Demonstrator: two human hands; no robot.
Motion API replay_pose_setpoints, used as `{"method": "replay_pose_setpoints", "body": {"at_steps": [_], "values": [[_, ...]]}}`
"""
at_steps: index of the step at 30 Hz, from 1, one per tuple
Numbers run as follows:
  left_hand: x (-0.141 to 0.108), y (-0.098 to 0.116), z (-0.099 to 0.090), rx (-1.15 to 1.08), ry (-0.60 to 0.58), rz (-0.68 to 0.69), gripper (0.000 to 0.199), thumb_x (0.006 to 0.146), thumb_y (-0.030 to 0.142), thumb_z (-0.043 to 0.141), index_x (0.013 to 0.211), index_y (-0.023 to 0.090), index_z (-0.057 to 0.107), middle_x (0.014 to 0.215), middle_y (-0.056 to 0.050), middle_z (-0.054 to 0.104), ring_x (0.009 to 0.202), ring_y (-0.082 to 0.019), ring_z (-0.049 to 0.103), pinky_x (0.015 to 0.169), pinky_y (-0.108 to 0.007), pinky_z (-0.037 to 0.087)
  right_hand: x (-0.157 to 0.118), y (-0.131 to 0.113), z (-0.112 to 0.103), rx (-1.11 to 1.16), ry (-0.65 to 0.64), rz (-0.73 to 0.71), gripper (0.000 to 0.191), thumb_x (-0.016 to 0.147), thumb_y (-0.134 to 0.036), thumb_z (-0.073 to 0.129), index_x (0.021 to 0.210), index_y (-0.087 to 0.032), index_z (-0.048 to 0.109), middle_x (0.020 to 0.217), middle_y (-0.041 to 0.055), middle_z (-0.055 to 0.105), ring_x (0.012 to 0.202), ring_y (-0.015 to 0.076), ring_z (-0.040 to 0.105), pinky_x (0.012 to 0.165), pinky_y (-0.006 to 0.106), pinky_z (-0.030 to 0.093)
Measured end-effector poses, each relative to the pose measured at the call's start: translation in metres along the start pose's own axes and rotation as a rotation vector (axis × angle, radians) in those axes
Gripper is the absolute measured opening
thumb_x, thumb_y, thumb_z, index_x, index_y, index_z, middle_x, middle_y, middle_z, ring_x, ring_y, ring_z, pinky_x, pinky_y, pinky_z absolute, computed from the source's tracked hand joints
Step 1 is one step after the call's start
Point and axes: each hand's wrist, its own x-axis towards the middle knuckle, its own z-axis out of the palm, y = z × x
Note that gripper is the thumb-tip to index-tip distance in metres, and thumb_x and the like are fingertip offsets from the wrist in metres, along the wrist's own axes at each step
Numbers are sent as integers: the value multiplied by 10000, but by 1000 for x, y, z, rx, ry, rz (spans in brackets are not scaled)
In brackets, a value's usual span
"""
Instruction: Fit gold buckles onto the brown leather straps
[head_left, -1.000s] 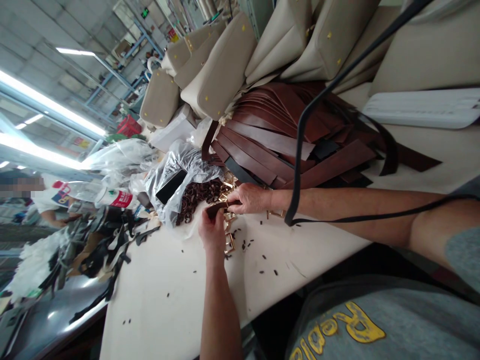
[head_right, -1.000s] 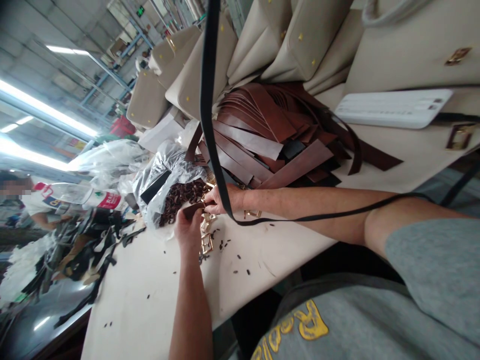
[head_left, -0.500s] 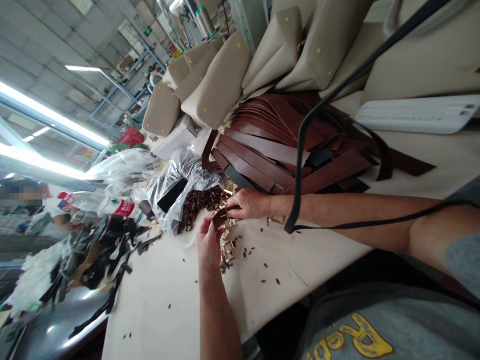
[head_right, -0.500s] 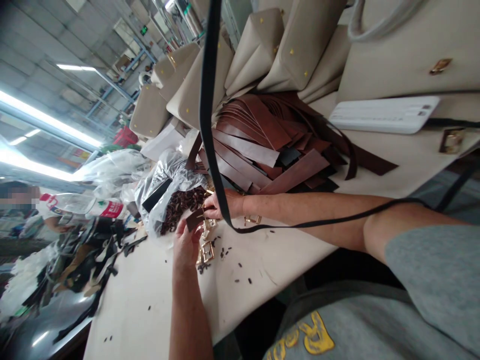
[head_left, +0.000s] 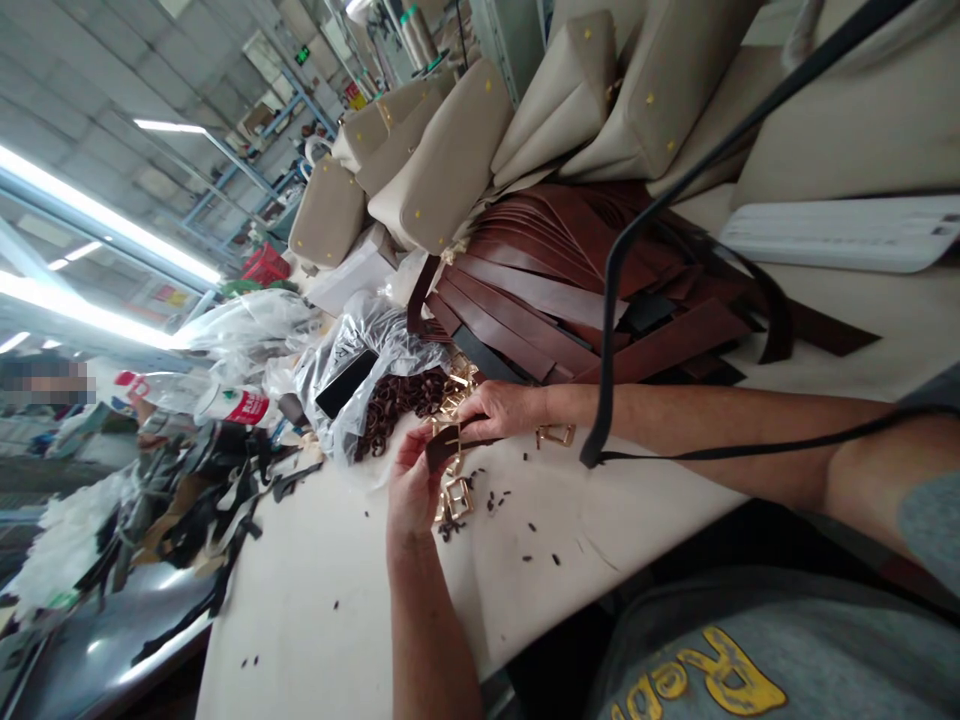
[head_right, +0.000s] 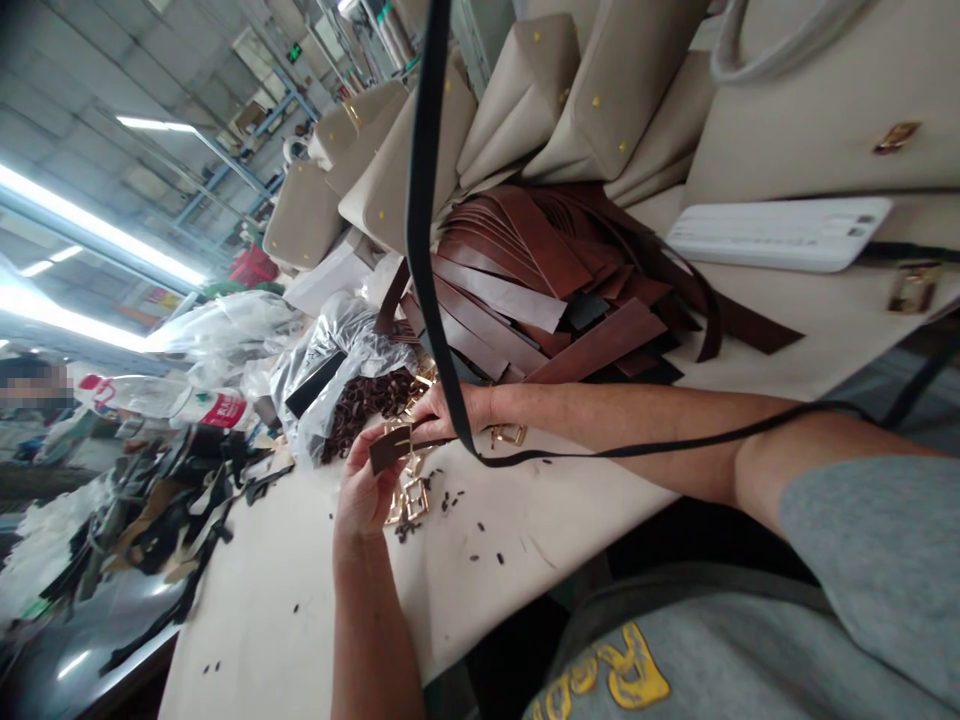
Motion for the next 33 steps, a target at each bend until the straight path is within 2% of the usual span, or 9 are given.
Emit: {"method": "replay_pose_setpoints", "body": {"at_steps": [4, 8, 13, 19, 24, 26, 29, 31, 33], "values": [[0, 4, -2, 33, 49, 72, 522, 428, 397, 966, 844, 199, 720, 832, -28, 737, 689, -144, 683, 645, -229, 555, -1, 0, -1, -65, -26, 6, 315, 904, -387, 583, 797, -119, 709, 655, -13, 574, 634, 101, 430, 625, 236, 349], [-2, 8, -10, 51, 30, 103, 480, 491, 378, 953, 880, 201, 737, 863, -28, 739, 725, -137, 677, 688, -228, 550, -3, -13, -12, -92, -58, 127, 342, 878, -431, 601, 803, -115, 711, 634, -11, 564, 616, 106, 447, 592, 244, 338], [-8, 13, -18, 148, -179, -31, 416, 561, 368, 929, 872, 160, 749, 812, -63, 726, 675, -155, 661, 650, -260, 542, -9, -40, -30, -155, -193, 209, 380, 672, -379, 799, 938, -120, 722, 784, 8, 657, 708, 125, 548, 618, 216, 377], [-13, 5, -15, 186, -443, -141, 339, 589, 371, 912, 718, 161, 680, 659, -38, 652, 533, -118, 575, 518, -224, 465, -18, -55, -41, -169, -398, 348, 524, 663, -410, 797, 1124, -180, 703, 837, 11, 687, 705, 145, 597, 611, 223, 404], [-20, -4, 3, 342, -597, -104, 264, 707, 417, 813, 737, 167, 731, 612, -36, 633, 497, -112, 505, 457, -215, 407, -14, -89, -53, -633, -481, 277, 290, 659, -371, 824, 896, -215, 762, 730, 3, 669, 676, 157, 586, 617, 256, 359], [-22, -5, 10, 370, -585, -69, 240, 763, 418, 756, 759, 178, 754, 618, -29, 630, 507, -110, 484, 462, -213, 388, -3, -107, -55, -875, -434, 174, 152, 699, -290, 799, 807, -196, 749, 693, 18, 656, 683, 170, 589, 682, 284, 381], [-17, -5, 15, 267, -429, 27, 248, 787, 429, 725, 766, 184, 762, 652, -20, 631, 570, -118, 508, 547, -226, 416, 21, -126, -57, -1147, -253, -115, 29, 799, -150, 686, 786, -157, 711, 764, 55, 678, 770, 191, 614, 942, 379, 382], [-11, -7, 16, 171, -270, 99, 247, 761, 425, 748, 764, 178, 758, 661, -15, 630, 604, -121, 524, 587, -227, 425, 35, -130, -57, -1189, -71, -313, 96, 864, -119, 607, 872, -145, 700, 898, 82, 699, 879, 209, 621, 1070, 439, 299], [-3, -10, 14, 96, -122, 140, 250, 734, 414, 770, 791, 170, 763, 693, -22, 652, 621, -124, 539, 603, -231, 438, 42, -127, -56, -1093, 126, -358, 125, 919, -170, 569, 957, -147, 687, 1010, 93, 698, 956, 214, 608, 1059, 423, 319]]}}
